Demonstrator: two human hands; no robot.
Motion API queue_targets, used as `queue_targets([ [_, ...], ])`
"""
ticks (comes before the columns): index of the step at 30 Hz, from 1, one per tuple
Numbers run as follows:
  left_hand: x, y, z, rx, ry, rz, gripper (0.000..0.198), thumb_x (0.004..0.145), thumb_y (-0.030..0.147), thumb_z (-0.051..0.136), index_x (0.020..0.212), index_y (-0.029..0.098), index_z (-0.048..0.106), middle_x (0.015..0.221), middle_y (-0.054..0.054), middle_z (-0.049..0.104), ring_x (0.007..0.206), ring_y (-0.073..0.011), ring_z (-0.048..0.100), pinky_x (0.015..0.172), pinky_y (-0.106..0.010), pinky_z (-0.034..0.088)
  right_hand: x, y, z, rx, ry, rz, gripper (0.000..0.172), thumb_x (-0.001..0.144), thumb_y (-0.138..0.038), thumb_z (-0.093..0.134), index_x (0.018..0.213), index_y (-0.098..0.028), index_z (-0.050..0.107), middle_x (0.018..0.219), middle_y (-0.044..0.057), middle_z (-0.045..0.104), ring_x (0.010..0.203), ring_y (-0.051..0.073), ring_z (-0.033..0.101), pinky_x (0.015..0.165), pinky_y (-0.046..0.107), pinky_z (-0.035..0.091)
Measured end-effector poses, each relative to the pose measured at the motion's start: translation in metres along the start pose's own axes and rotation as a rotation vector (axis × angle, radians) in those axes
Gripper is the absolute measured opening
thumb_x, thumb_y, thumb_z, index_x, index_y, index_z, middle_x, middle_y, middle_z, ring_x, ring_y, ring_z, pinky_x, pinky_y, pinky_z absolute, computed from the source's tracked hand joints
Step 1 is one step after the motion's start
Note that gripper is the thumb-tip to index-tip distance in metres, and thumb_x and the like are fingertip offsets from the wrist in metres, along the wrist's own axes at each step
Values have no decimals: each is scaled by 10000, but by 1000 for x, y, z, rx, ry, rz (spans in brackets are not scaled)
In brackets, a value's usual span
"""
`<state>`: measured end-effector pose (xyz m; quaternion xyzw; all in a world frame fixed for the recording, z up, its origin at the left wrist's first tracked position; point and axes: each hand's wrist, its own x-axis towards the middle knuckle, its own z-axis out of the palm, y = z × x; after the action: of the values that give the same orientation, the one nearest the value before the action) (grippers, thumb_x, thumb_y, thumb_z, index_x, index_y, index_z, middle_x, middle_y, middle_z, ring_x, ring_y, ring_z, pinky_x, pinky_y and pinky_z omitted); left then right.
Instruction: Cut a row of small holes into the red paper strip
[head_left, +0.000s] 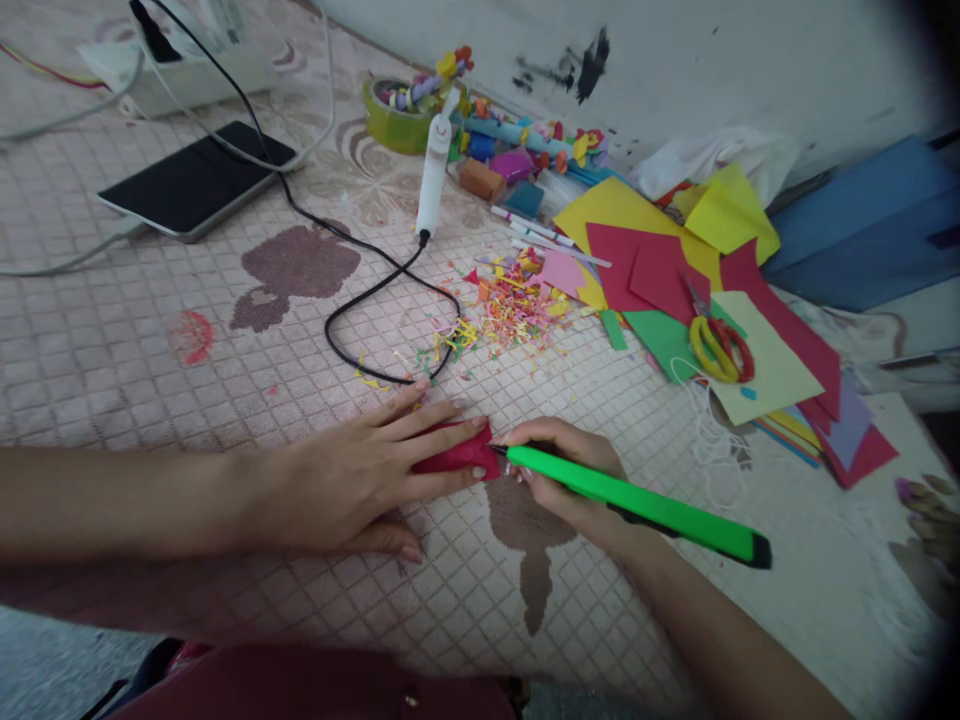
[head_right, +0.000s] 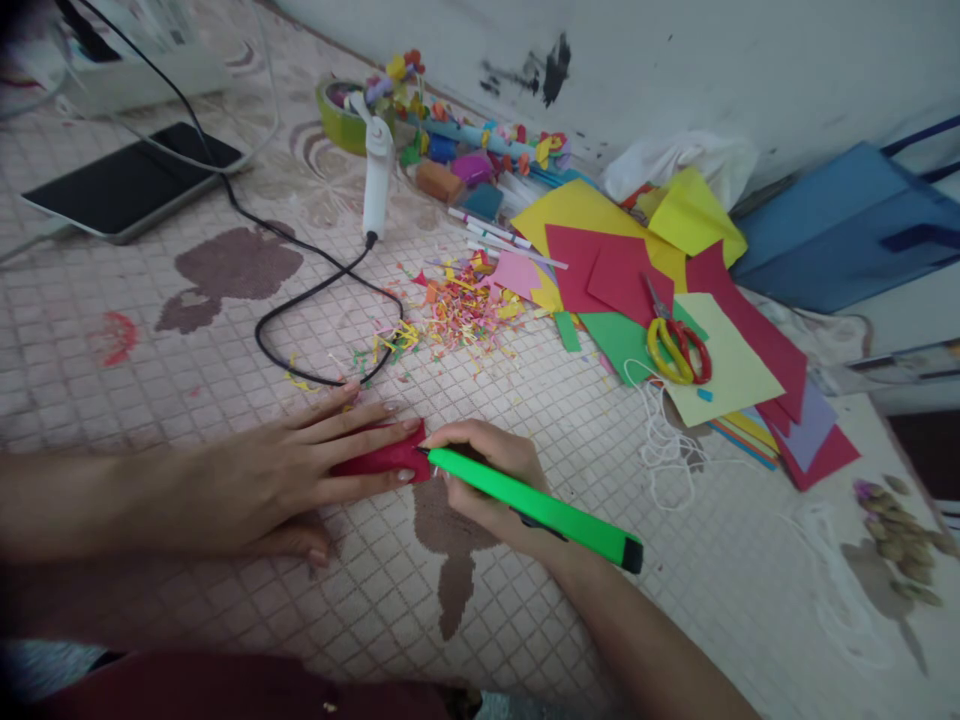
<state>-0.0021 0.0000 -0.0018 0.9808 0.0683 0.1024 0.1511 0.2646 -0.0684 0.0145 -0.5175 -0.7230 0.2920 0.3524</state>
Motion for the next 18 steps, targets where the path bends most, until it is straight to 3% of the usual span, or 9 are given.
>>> queue_targets([
  [11, 0, 10, 2, 26, -4, -43, 770, 966, 611, 618, 1587, 215, 394, 1678, -187, 305, 1558, -360, 299, 1284, -603, 132, -1, 5, 5, 8, 38, -50, 262, 795, -89, 599, 951, -249, 735, 870, -7, 806, 745, 144, 750, 689, 237, 598],
  [18, 3, -4, -8, -47, -52, 13, 684, 1043, 584, 480, 1617, 240, 340, 1681, -140, 312, 1569, -323, 289, 1293, -586, 129, -3, 11, 5, 59, 3, -33, 268, 808, -89, 626, 987, -256, 735, 887, -11, 792, 740, 139, 734, 703, 243, 592],
])
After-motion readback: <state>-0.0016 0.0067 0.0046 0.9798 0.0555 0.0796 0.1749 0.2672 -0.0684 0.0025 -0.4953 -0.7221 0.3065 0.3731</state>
